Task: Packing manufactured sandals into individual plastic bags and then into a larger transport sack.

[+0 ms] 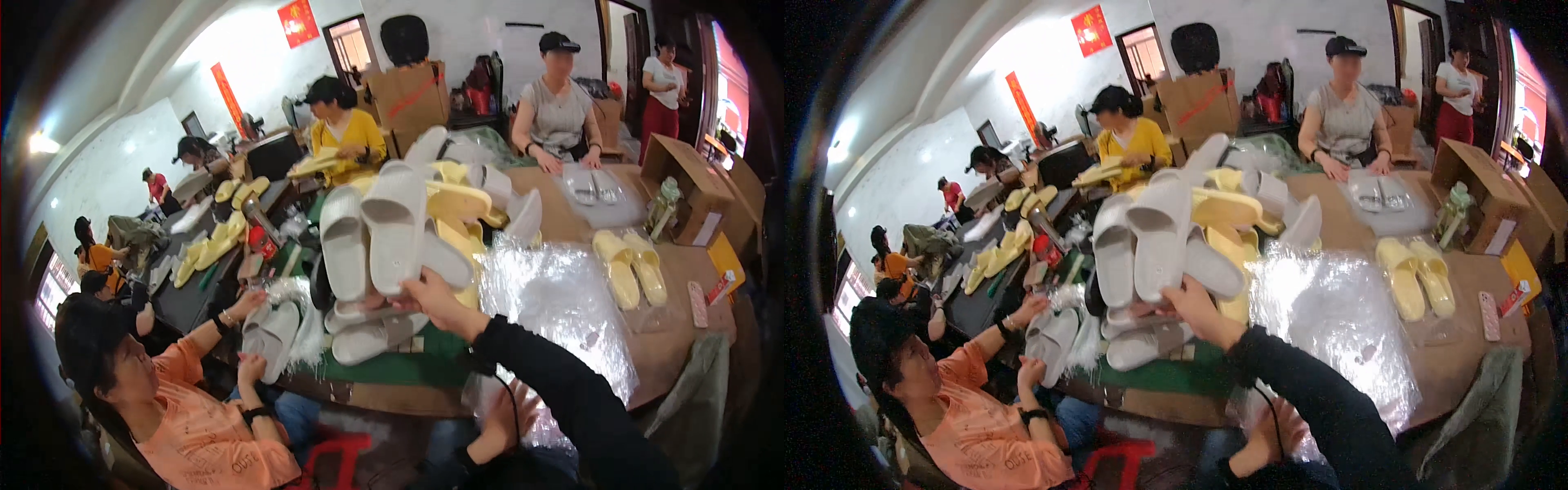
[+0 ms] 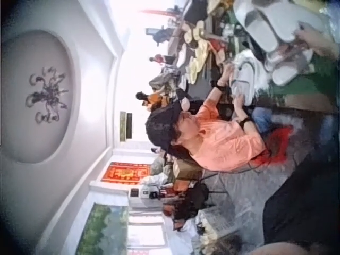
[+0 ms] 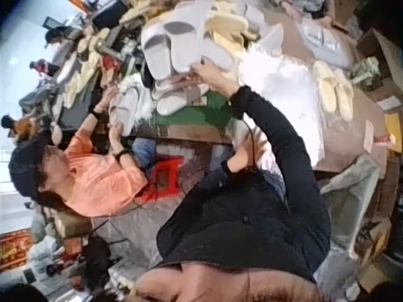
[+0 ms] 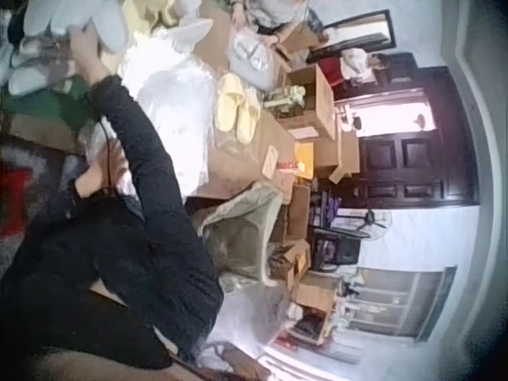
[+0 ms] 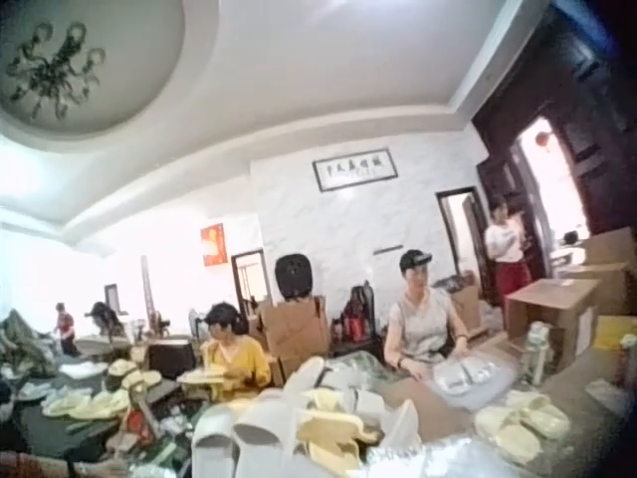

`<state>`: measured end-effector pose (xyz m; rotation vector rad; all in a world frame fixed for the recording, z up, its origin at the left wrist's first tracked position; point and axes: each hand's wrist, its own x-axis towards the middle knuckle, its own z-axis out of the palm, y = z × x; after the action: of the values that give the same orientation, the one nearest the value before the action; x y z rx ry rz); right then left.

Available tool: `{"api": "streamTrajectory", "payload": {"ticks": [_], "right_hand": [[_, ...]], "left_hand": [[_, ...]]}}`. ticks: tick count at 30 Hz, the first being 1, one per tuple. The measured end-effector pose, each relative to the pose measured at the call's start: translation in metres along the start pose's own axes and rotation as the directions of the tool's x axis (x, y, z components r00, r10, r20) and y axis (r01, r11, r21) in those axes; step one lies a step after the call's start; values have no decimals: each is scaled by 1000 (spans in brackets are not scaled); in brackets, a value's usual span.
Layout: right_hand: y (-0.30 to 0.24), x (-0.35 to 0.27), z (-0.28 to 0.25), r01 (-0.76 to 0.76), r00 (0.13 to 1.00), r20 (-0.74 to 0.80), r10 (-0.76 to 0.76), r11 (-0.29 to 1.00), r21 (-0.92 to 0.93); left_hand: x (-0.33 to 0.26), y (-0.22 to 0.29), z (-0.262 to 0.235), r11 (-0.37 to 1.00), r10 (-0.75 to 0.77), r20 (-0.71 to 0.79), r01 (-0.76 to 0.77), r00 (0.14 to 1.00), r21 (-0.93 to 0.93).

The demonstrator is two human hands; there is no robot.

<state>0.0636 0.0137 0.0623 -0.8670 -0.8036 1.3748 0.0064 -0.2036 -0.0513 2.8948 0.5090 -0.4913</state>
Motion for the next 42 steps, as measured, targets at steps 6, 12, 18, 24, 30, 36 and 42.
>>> {"api": "streamTrajectory", "payload": {"ticks": [6, 12, 18, 24, 30, 36, 42], "right_hand": [[-47, -36, 12, -10, 984, 178, -20, 987, 161], [-94, -104, -14, -1, 945, 320, -62, 981, 193], [-143, -219, -51, -71, 997, 35, 66, 981, 183], [-138, -302, -101, -97, 956, -256, 145, 977, 190], [-107, -327, -168, -153, 820, -517, 244, 965, 214], [-116, -312, -121, -170, 863, -449, 231, 970, 172], [-128, -328, -92, -159, 900, -329, 285, 919, 362]], "left_hand": [[-7, -10, 11, 981, 18, -433, -100, 901, -167], [1, -8, 1, 979, 28, -504, -126, 863, -162], [1, -8, -4, 963, 15, -598, -172, 802, -206], [-5, -12, 1, 954, -31, -573, -146, 819, -260], [-4, -5, -14, 952, 2, -595, -184, 804, -245], [-4, -9, -4, 962, -13, -582, -148, 813, -228], [-5, -8, 3, 949, -45, -613, -158, 789, -274]]}}
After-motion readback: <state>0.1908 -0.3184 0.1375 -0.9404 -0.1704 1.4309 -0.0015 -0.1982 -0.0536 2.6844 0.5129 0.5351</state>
